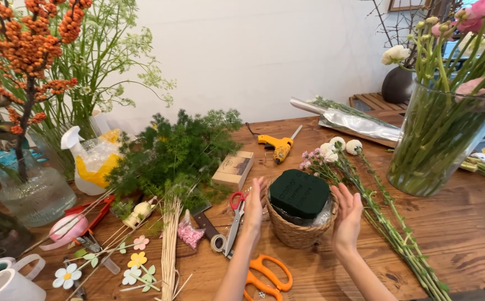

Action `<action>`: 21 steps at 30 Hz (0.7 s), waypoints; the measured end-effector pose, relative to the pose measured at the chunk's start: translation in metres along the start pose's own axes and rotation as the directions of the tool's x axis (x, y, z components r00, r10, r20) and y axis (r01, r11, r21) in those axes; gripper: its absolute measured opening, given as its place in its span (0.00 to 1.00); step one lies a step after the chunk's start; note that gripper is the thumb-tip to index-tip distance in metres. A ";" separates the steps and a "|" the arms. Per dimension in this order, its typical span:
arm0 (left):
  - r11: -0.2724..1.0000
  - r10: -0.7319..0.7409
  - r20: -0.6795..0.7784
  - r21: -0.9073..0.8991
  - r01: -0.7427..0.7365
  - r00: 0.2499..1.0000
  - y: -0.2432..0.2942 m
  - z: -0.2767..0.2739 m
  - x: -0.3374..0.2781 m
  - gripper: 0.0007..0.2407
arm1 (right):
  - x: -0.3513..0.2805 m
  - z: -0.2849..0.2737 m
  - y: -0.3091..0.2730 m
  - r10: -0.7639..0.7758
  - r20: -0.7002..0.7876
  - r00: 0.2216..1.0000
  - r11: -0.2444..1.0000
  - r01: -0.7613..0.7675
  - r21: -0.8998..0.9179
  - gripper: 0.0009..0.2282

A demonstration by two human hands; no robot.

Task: The person places a block of floral foam into a small woven basket and secures it with clear tape. They then use scissors to cut the stems of several white flowers before inserting them into the foam.

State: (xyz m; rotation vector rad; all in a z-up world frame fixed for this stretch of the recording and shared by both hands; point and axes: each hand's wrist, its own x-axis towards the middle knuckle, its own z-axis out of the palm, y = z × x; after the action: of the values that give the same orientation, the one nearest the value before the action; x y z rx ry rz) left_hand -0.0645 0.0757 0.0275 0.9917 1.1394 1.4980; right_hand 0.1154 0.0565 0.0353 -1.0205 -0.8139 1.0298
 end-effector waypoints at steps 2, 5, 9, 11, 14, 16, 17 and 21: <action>1.000 0.012 0.012 -0.017 -0.012 1.000 -0.003 0.003 0.002 0.33 | -0.004 0.005 -0.003 -0.029 -0.005 1.000 1.000 0.029 0.002 0.31; 0.995 0.043 0.011 0.091 -0.044 0.999 -0.001 0.009 -0.004 0.32 | -0.001 0.015 -0.009 -0.011 -0.035 0.999 0.997 0.008 -0.072 0.29; 1.000 0.022 -0.081 0.011 -0.022 0.996 0.003 0.007 -0.024 0.29 | 0.022 0.017 -0.005 0.057 -0.049 0.997 0.998 -0.057 0.013 0.25; 1.000 0.027 -0.101 0.008 -0.026 0.995 -0.005 0.003 -0.029 0.29 | 0.035 0.015 -0.007 0.145 0.005 0.989 0.986 -0.145 0.081 0.25; 0.995 0.101 -0.143 0.026 -0.098 0.985 -0.013 -0.003 -0.025 0.24 | 0.044 0.009 -0.014 0.155 0.095 0.983 0.972 -0.135 -0.193 0.19; 0.996 -0.004 -0.191 -0.084 -0.013 0.982 -0.002 -0.006 -0.024 0.20 | 0.037 0.007 -0.019 0.234 0.092 0.968 0.972 -0.233 -0.014 0.18; 0.996 -0.001 -0.194 -0.087 -0.016 0.981 -0.006 -0.008 -0.014 0.20 | 0.032 0.005 -0.020 0.232 0.096 0.968 0.973 -0.232 -0.016 0.18; 0.998 -0.040 -0.122 0.034 0.045 0.992 -0.017 -0.005 0.013 0.21 | 0.019 0.002 -0.020 0.234 0.062 0.970 0.971 -0.231 -0.062 0.18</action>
State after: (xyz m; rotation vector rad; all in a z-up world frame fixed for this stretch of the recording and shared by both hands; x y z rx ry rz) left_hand -0.0678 0.0889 0.0102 0.9055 1.2712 1.5249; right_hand 0.1255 0.0713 0.0565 -1.1516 -0.7940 1.2537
